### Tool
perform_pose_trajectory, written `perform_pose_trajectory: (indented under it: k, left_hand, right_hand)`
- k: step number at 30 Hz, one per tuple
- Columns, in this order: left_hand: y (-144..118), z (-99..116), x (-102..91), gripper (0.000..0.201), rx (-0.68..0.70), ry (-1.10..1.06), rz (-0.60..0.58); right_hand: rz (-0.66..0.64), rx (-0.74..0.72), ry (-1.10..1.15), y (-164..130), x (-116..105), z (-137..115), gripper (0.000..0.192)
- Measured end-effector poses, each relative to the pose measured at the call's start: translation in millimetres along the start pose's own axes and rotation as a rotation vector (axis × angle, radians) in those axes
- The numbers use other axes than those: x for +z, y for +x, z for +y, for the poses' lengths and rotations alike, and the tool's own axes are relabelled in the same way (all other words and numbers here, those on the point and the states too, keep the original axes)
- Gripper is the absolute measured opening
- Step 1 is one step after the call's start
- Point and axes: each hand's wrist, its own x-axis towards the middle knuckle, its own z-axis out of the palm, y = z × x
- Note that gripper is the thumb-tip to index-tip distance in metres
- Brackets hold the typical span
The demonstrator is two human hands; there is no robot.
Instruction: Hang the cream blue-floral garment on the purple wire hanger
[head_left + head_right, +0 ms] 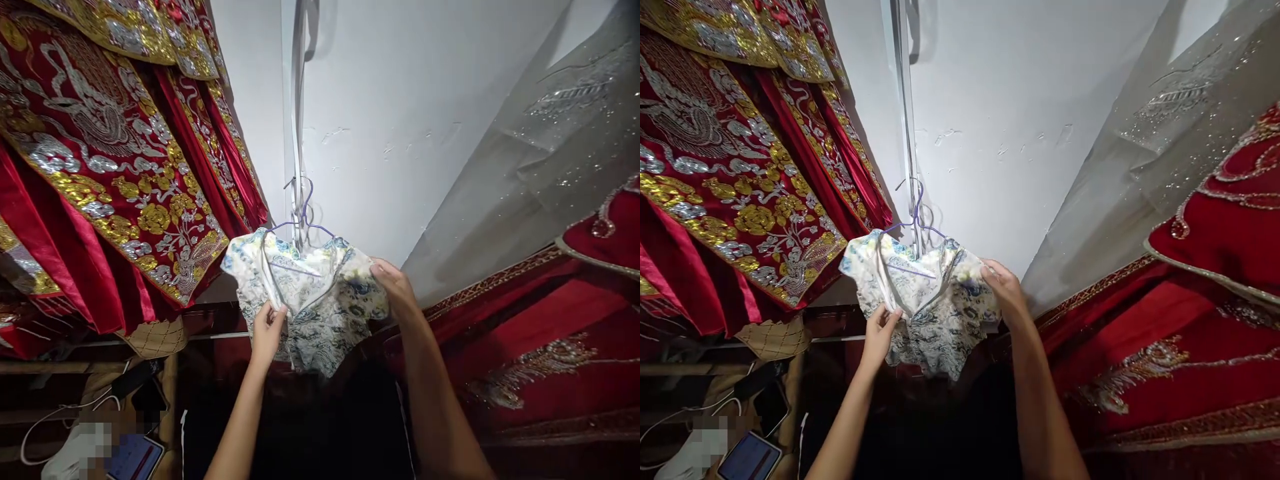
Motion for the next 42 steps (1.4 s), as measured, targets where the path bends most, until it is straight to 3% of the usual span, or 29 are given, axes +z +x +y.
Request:
perform_pose_trajectory:
  k: [3,4,5,7,10,12,17,23,25,29,32,36,39,42]
  left_hand:
    - [-11.3,-7.7,-1.3,0.033,-0.068,-0.082,0.010]
    - [-15.0,-8.8,-2.5,0.032,-0.097,-0.095,-0.016]
    - [-18.3,-8.6,-3.9,0.030,-0.123,-0.096,-0.052]
    - [-23.7,-4.2,-6.6,0.029,-0.151,-0.062,-0.122]
    - [-28.2,9.7,-9.4,0.026,-0.134,-0.013,-0.185]
    - [-30.2,18.9,-9.8,0.022,-0.112,-0.013,-0.190]
    - [-35.7,25.8,-5.3,0.020,-0.087,0.018,-0.131]
    - [-38.1,23.9,6.7,0.020,-0.089,-0.022,-0.176]
    - [-38.0,21.9,6.4,0.022,-0.098,-0.015,-0.182]
    - [-38.8,8.9,1.1,0.024,-0.095,0.008,-0.118]
    - [-41.8,-6.3,3.4,0.019,-0.061,0.031,-0.093]
    - [-50.0,-23.2,18.2,0.012,-0.008,0.216,-0.172]
    - [-56.3,-27.6,29.3,0.011,0.035,0.292,-0.165]
    - [-57.0,-24.8,35.9,0.008,0.076,0.434,-0.194]
  right_hand:
    - [0.611,-0.151,0.001,-35.1,5.2,54.9,0.047]
    - [0.711,-0.117,-0.013,-49.0,12.0,73.2,0.041]
    - [0.683,-0.076,-0.018,-62.7,21.4,89.3,0.040]
    - [0.496,0.004,-0.023,-85.5,45.8,111.8,0.043]
    - [-0.179,0.152,-0.023,-98.8,83.3,118.5,0.042]
    - [-0.417,0.186,-0.014,-95.0,99.1,112.9,0.039]
    - [-0.425,0.208,-0.043,-84.3,100.8,107.1,0.042]
    - [-0.461,0.397,-0.060,-95.4,94.3,108.0,0.054]
    - [-0.420,0.423,-0.030,-96.9,94.8,103.4,0.053]
    - [-0.320,0.375,0.000,-97.5,94.5,95.7,0.045]
    - [-0.375,0.358,-0.013,-100.9,94.5,96.3,0.041]
    - [-0.475,0.323,-0.072,-103.8,94.7,95.8,0.035]
    - [-0.514,0.321,-0.085,-88.6,94.2,78.0,0.033]
    - [-0.425,0.264,-0.102,-52.4,99.8,36.4,0.031]
